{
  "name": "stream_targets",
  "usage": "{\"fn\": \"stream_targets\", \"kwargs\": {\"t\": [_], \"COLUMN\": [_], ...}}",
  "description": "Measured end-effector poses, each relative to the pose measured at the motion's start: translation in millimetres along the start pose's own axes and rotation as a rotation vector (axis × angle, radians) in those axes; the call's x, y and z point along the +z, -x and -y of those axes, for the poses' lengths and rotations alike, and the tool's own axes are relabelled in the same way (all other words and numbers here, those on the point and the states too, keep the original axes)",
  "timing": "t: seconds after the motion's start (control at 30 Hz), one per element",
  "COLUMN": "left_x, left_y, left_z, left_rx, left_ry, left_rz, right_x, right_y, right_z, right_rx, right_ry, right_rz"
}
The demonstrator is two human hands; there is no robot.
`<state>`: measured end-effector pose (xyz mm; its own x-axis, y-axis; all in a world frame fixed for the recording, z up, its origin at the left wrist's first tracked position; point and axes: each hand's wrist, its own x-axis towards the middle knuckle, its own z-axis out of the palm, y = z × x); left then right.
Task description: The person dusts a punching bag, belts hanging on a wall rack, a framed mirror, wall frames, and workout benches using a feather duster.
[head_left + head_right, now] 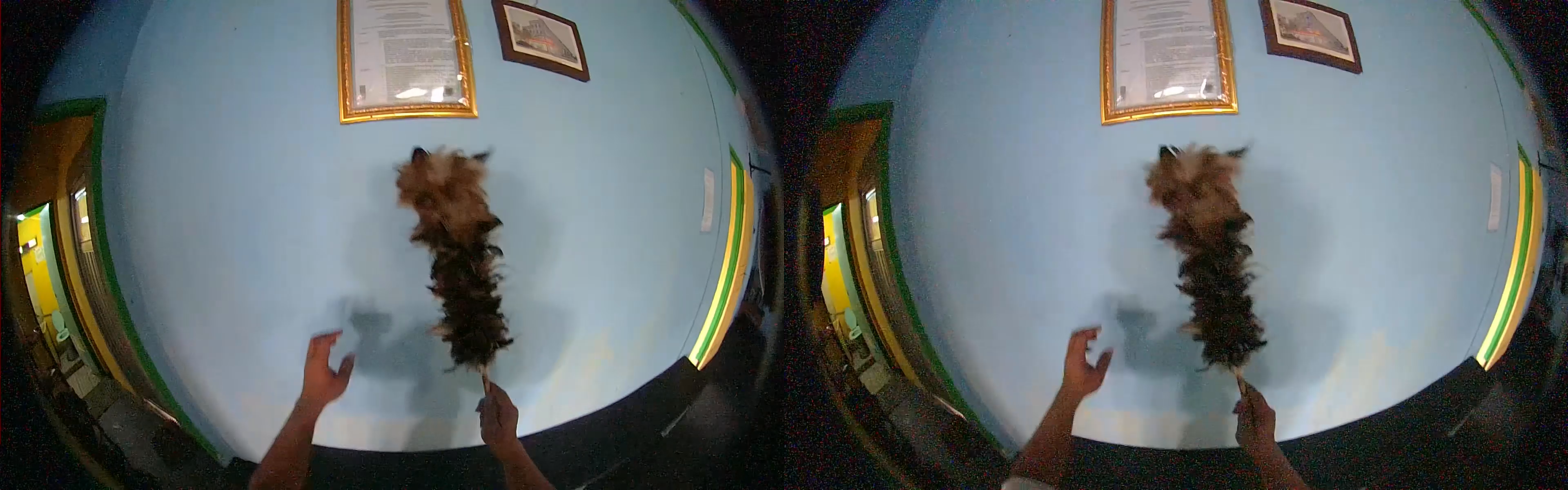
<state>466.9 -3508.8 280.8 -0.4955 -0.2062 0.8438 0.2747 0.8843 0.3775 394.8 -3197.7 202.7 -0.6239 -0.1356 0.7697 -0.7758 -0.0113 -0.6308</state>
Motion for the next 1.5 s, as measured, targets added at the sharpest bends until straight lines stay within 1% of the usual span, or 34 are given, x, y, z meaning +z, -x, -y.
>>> {"fn": "stream_targets", "kwargs": {"t": [0.03,0.1,0.17,0.2,0.27,0.3,0.37,0.4,0.47,0.5,0.53,0.6,0.63,0.67,0.7,0.73,0.77,0.83,0.87,0.93,0.97,1.0,1.07,1.1,1.13,1.2,1.27,1.33,1.37,1.4,1.43,1.47,1.5], "left_x": [-2,-5,-7,-10,-18,-19,-28,-24,-11,-12,-16,-18,-12,-7,-4,-3,-3,4,-3,-8,-10,-9,-2,-2,-2,-3,-1,0,2,2,2,1,0], "left_y": [-39,-109,-171,-224,-284,-306,-326,-336,-350,-338,-336,-335,-338,-342,-345,-345,-346,-354,-352,-349,-349,-350,-351,-352,-352,-351,-352,-353,-354,-354,-354,-353,-353], "left_z": [-7,-14,-17,-22,-11,-13,-22,-17,0,-10,-23,-36,-32,-28,-24,-21,-19,-20,-16,-14,-13,-12,-12,-13,-13,-12,-16,-18,-17,-18,-18,-18,-19], "left_rx": [0.089,0.283,0.473,0.503,0.486,0.502,0.563,0.579,0.675,0.559,0.570,0.395,0.397,0.464,0.529,0.528,0.521,0.523,0.524,0.499,0.485,0.486,0.536,0.523,0.526,0.532,0.517,0.499,0.488,0.475,0.477,0.488,0.497], "left_ry": [-0.030,-0.121,-0.276,-0.392,-0.419,-0.401,-0.257,-0.241,-0.475,-0.708,-0.691,-0.778,-0.775,-0.702,-0.627,-0.628,-0.615,-0.574,-0.578,-0.655,-0.693,-0.691,-0.557,-0.561,-0.554,-0.567,-0.565,-0.564,-0.562,-0.563,-0.561,-0.553,-0.540], "left_rz": [-0.056,-0.153,-0.219,-0.318,-0.343,-0.348,-0.597,-0.594,-0.472,-0.293,-0.296,-0.195,-0.191,-0.308,-0.425,-0.421,-0.420,-0.445,-0.453,-0.367,-0.324,-0.326,-0.441,-0.427,-0.427,-0.429,-0.431,-0.441,-0.434,-0.427,-0.439,-0.432,-0.423], "right_x": [6,24,36,42,60,66,73,77,85,88,87,82,83,92,103,114,124,137,146,155,155,151,135,127,124,118,103,80,73,62,57,53,52], "right_y": [-32,-83,-112,-122,-141,-148,-146,-148,-146,-145,-144,-143,-141,-140,-138,-136,-135,-139,-133,-129,-133,-135,-139,-138,-136,-130,-146,-181,-210,-243,-269,-290,-297], "right_z": [6,19,19,31,61,61,67,67,66,61,52,33,31,31,31,30,24,7,4,3,5,3,-2,-2,0,2,-4,5,44,57,87,111,143], "right_rx": [-0.016,-0.189,-0.290,-0.270,-0.160,-0.165,-0.160,-0.157,-0.155,-0.181,-0.180,-0.250,-0.157,-0.150,-0.055,0.038,0.036,-0.232,-0.240,-0.272,-0.296,-0.298,0.007,0.101,0.100,-0.129,-0.148,-0.155,-0.094,-0.251,-0.348,-0.320,-0.180], "right_ry": [0.000,0.182,0.234,0.271,0.264,0.277,0.336,0.343,0.366,0.427,0.439,0.453,0.503,0.505,0.411,0.316,0.317,0.434,0.430,0.625,0.488,0.490,0.324,0.287,0.292,0.471,0.463,0.488,0.463,0.560,0.558,0.554,0.531], "right_rz": [0.006,0.037,0.024,0.001,-0.033,-0.053,-0.103,-0.124,-0.084,-0.098,-0.113,-0.261,-0.281,-0.280,-0.317,-0.352,-0.348,-0.381,-0.381,-0.272,-0.361,-0.362,-0.529,-0.477,-0.482,-0.424,-0.475,-0.525,-0.500,-0.523,-0.538,-0.540,-0.498]}}
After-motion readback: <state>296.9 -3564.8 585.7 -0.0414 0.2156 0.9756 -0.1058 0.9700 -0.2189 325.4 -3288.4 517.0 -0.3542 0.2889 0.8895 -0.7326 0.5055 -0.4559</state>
